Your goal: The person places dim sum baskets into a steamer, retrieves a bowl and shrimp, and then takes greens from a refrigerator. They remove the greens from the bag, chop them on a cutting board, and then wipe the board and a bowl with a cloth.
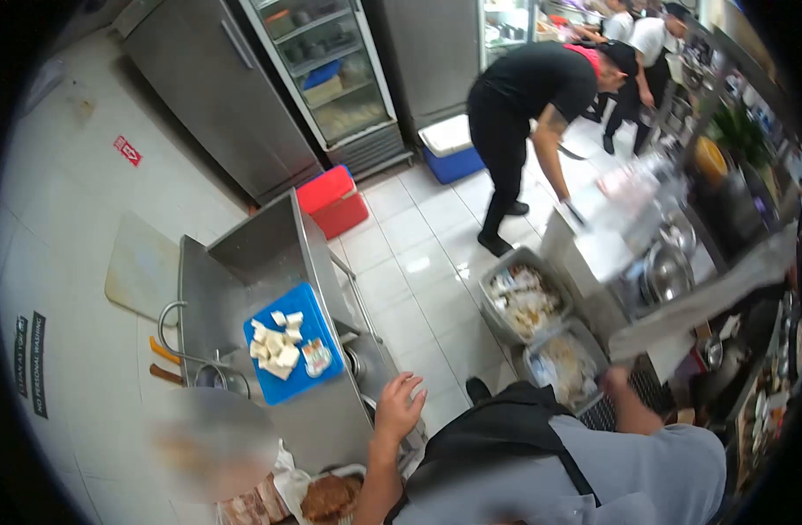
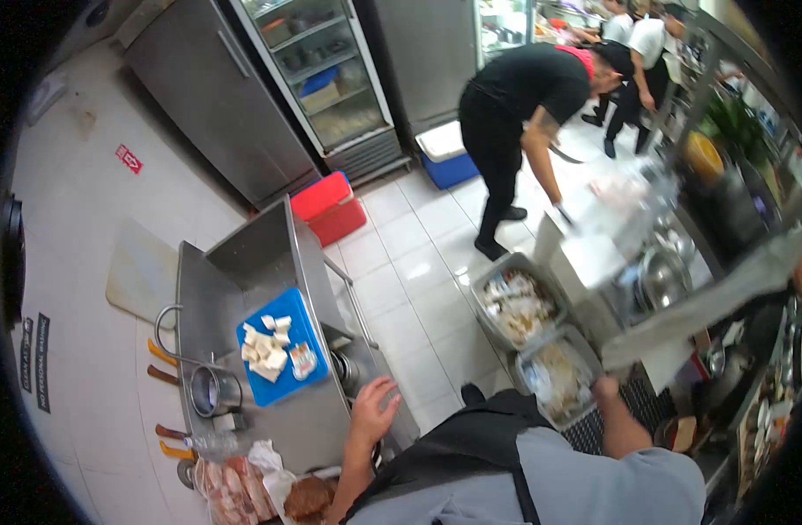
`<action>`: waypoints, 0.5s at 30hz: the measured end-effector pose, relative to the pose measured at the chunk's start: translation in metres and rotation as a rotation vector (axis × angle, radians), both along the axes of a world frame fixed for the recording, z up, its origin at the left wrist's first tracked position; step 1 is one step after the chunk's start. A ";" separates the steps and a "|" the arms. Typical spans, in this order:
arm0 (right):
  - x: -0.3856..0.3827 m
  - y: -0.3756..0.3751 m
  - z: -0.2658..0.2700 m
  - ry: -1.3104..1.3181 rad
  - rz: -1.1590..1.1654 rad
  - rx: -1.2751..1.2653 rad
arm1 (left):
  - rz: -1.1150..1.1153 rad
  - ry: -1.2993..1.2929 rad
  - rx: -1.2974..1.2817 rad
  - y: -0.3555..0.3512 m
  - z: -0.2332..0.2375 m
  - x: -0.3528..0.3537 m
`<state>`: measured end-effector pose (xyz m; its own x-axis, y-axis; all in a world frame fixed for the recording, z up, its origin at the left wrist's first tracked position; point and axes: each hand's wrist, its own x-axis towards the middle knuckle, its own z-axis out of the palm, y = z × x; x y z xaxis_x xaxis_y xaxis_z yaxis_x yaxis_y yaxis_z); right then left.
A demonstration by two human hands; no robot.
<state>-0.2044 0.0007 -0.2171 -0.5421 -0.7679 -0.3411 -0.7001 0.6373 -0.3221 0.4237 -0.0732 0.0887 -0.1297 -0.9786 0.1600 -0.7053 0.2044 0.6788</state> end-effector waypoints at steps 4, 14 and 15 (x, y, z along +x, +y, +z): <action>0.133 -0.120 0.045 -0.587 -0.280 0.225 | 0.174 0.034 0.026 -0.075 0.000 0.032; 0.205 -0.401 0.096 -0.605 -0.030 -0.238 | 0.159 0.103 -0.069 -0.409 -0.019 0.104; 0.202 -0.395 0.090 -0.504 -0.012 -0.163 | 0.117 0.108 -0.019 -0.449 -0.011 0.095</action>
